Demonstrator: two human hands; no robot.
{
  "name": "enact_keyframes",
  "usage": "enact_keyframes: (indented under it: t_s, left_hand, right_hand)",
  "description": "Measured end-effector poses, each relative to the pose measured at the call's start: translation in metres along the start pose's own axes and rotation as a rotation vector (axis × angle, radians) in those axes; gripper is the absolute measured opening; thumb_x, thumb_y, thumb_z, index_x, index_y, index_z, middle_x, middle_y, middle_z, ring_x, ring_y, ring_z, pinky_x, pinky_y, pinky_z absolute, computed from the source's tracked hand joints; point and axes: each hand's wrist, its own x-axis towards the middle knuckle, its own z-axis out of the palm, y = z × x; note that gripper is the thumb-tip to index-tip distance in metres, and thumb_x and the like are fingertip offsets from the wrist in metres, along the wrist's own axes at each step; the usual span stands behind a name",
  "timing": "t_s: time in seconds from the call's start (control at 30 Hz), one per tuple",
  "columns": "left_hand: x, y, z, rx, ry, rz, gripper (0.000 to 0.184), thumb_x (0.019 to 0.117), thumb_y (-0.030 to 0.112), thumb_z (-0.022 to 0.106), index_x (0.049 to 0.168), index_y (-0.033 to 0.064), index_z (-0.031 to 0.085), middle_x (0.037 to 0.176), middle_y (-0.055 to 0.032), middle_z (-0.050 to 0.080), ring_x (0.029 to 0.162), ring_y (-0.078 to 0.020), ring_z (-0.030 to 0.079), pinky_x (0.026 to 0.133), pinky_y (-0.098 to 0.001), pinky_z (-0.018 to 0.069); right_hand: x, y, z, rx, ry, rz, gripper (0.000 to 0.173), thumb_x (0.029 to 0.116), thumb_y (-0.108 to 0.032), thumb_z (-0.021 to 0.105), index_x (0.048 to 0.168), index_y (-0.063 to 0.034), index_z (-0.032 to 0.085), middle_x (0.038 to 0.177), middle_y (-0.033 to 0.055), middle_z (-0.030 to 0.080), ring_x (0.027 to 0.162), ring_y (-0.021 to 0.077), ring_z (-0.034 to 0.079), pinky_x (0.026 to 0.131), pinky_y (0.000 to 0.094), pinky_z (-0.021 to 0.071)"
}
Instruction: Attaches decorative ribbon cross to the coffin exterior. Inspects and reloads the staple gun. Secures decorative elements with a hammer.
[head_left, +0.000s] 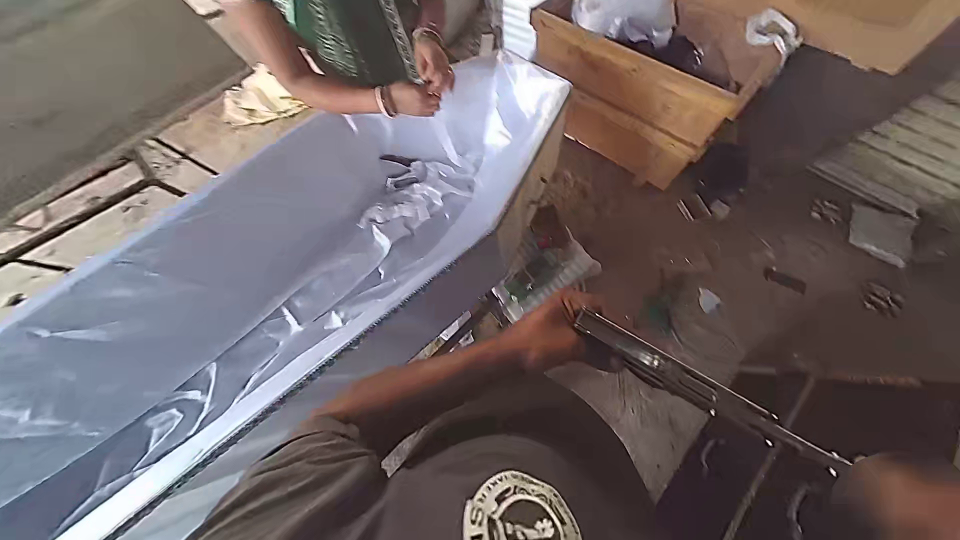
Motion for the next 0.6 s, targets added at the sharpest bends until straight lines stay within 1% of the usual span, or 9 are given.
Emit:
enact_keyframes:
  t_s: [0.07, 0.13, 0.23, 0.3, 0.4, 0.43, 0.5, 0.57, 0.6]
  left_hand:
    - [-0.002, 0.003, 0.0, 0.051, -0.026, 0.031, 0.026, 0.0817, -0.008, 0.077, 0.106, -0.0018, 0.071, 0.109, -0.0112, 0.074, 0.101, -0.0162, 0.07, 0.091, -0.0351, 0.0579]
    - [-0.004, 0.004, 0.0, 0.088, -0.043, 0.051, 0.026, 0.0828, -0.005, 0.078, 0.108, -0.0018, 0.071, 0.11, -0.0111, 0.074, 0.102, -0.0168, 0.07, 0.092, -0.0361, 0.0579]
    - [-0.003, 0.003, 0.003, 0.125, -0.064, 0.053, 0.026, 0.0825, -0.004, 0.079, 0.107, -0.0015, 0.071, 0.109, -0.0101, 0.074, 0.103, -0.017, 0.07, 0.093, -0.0368, 0.0584]
    - [-0.001, 0.002, 0.006, 0.135, -0.087, 0.054, 0.026, 0.0822, -0.005, 0.079, 0.107, -0.0022, 0.071, 0.109, -0.0104, 0.073, 0.102, -0.017, 0.07, 0.093, -0.0364, 0.0582]
    - [0.005, 0.0, 0.012, 0.165, -0.135, 0.067, 0.027, 0.0808, -0.005, 0.08, 0.107, -0.0031, 0.072, 0.107, -0.0094, 0.073, 0.102, -0.0138, 0.068, 0.093, -0.0324, 0.056]
    - [0.007, -0.001, 0.015, 0.165, -0.152, 0.067, 0.027, 0.0802, -0.005, 0.08, 0.106, -0.0025, 0.072, 0.107, -0.0083, 0.074, 0.102, -0.012, 0.068, 0.093, -0.0307, 0.0558]
    - [0.01, -0.004, 0.019, 0.145, -0.188, 0.054, 0.027, 0.0801, -0.006, 0.079, 0.106, -0.0024, 0.072, 0.107, -0.0083, 0.073, 0.104, -0.0121, 0.067, 0.094, -0.0308, 0.0555]
    - [0.013, -0.006, 0.022, 0.127, -0.22, 0.035, 0.027, 0.0793, -0.007, 0.079, 0.105, -0.0029, 0.073, 0.106, -0.009, 0.073, 0.103, -0.0137, 0.068, 0.094, -0.032, 0.0554]
    - [0.015, -0.007, 0.023, 0.123, -0.24, 0.025, 0.026, 0.0791, -0.008, 0.079, 0.104, -0.0029, 0.073, 0.105, -0.0091, 0.073, 0.103, -0.0138, 0.068, 0.094, -0.032, 0.0554]
  right_hand:
    - [-0.006, 0.004, -0.005, 0.005, -0.043, 0.003, 0.011, 0.0933, -0.006, 0.073, 0.103, -0.0087, 0.077, 0.106, -0.0024, 0.075, 0.099, 0.0084, 0.071, 0.087, 0.0279, 0.062]
    - [-0.013, 0.005, -0.008, 0.019, -0.059, 0.027, 0.012, 0.0917, -0.008, 0.075, 0.102, -0.0136, 0.078, 0.107, -0.0045, 0.075, 0.099, 0.0083, 0.072, 0.086, 0.0265, 0.0623]
    - [-0.022, 0.005, -0.012, 0.045, -0.081, 0.035, 0.011, 0.0913, -0.009, 0.077, 0.101, -0.0144, 0.078, 0.106, -0.0052, 0.076, 0.1, 0.0076, 0.072, 0.089, 0.026, 0.0608]
    - [-0.028, 0.005, -0.014, 0.053, -0.089, 0.03, 0.011, 0.0913, -0.01, 0.077, 0.101, -0.0142, 0.078, 0.106, -0.0047, 0.076, 0.1, 0.0078, 0.072, 0.089, 0.026, 0.061]
    - [-0.033, 0.004, -0.013, 0.089, -0.164, 0.016, 0.009, 0.0922, -0.013, 0.077, 0.101, -0.0142, 0.076, 0.105, -0.0045, 0.076, 0.102, 0.0075, 0.071, 0.091, 0.0252, 0.0596]
    - [-0.033, 0.003, -0.011, 0.12, -0.186, 0.006, 0.009, 0.0926, -0.014, 0.077, 0.102, -0.0157, 0.076, 0.105, -0.0059, 0.075, 0.102, 0.0066, 0.071, 0.091, 0.0239, 0.0595]
    - [-0.033, 0.004, -0.007, 0.198, -0.214, -0.012, 0.011, 0.093, -0.016, 0.077, 0.103, -0.0181, 0.074, 0.105, -0.0072, 0.074, 0.099, 0.0065, 0.071, 0.087, 0.0226, 0.0599]
    - [-0.032, 0.003, -0.004, 0.263, -0.259, 0.01, 0.013, 0.092, -0.019, 0.078, 0.104, -0.0189, 0.073, 0.103, -0.0072, 0.072, 0.097, 0.0065, 0.07, 0.084, 0.0219, 0.0592]
    - [-0.031, 0.002, -0.002, 0.273, -0.283, 0.03, 0.015, 0.0918, -0.023, 0.079, 0.104, -0.0193, 0.072, 0.103, -0.007, 0.071, 0.097, 0.0062, 0.069, 0.083, 0.0215, 0.0586]
